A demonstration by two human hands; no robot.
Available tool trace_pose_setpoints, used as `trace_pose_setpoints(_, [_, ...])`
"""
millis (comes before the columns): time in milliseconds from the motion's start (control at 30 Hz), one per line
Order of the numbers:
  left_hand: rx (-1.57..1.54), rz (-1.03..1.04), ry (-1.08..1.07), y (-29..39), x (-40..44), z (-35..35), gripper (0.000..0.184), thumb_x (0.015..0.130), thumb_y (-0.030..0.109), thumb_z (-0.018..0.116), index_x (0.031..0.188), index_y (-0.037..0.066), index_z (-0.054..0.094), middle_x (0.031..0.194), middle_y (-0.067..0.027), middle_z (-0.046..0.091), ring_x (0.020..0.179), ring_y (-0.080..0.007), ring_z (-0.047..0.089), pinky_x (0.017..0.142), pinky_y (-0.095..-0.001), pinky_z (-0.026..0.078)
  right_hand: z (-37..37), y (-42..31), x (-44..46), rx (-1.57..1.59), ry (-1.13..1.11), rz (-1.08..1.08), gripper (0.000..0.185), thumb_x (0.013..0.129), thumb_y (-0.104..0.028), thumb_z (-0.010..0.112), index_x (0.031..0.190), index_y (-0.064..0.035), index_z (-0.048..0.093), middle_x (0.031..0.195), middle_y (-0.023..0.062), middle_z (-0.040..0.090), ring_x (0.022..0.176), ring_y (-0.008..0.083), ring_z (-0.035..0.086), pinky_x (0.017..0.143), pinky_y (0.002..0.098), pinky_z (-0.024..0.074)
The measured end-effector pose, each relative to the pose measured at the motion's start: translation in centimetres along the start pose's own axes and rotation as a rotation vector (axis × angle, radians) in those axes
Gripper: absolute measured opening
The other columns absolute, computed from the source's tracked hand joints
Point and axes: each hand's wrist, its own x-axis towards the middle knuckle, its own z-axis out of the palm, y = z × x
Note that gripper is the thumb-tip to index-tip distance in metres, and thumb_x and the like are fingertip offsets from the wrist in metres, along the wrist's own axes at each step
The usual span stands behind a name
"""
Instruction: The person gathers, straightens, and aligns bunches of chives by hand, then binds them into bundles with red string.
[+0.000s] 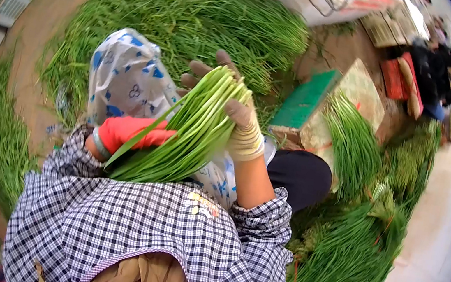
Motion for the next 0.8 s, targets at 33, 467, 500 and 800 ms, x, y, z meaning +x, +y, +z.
trace_pose_setpoints(33, [-0.172,-0.177,-0.063,-3.1,-0.4,-1.1,0.044,0.104,0.028,0.044,0.139,0.003,0.046,0.126,-0.009,0.059,0.115,-0.0164,0.054,0.099,-0.0296,0.042,0.5,-0.3,0.3,-0.053,-0.016,-0.014,0.091,0.07,-0.021,0.078,0.146,-0.0092,0.029,0.124,0.0202,0.057,0.113,0.0396,0.058,0.101,0.0548,0.0453])
trace_pose_setpoints(467, [-0.236,-0.351,0.29,4.2,-8.3,-8.0,0.063,0.082,0.004,0.06,0.142,0.003,0.042,0.102,-0.0059,0.068,0.071,-0.0104,0.061,0.061,-0.0238,0.049,0.2,-22.8,-9.8,-0.482,0.085,-0.971,0.03,0.099,-0.021,0.045,0.105,0.0002,0.066,0.107,0.0107,0.069,0.11,0.026,0.061,0.115,0.0469,0.0306])
trace_pose_setpoints(500, [-0.162,-0.315,0.343,4.8,-8.0,-8.1,0.061,0.082,0.004,0.057,0.142,0.004,0.044,0.094,-0.0046,0.068,0.061,-0.0082,0.057,0.053,-0.0216,0.044,0.8,-23.1,-10.2,-0.588,0.094,-1.012,0.029,0.098,-0.02,0.046,0.113,-0.0002,0.062,0.106,0.0107,0.069,0.109,0.026,0.061,0.115,0.0476,0.0308])
trace_pose_setpoints(800, [-0.08,-0.041,0.547,5.2,-4.4,-6.4,0.042,0.096,0.018,0.05,0.137,0.009,0.051,0.104,-0.0049,0.069,0.073,-0.0066,0.063,0.064,-0.0183,0.048,5.0,-23.5,-9.3,-0.779,0.114,-1.143,0.044,0.092,-0.01,0.054,0.133,-0.0016,0.042,0.099,0.0106,0.068,0.097,0.0226,0.064,0.104,0.0483,0.0446])
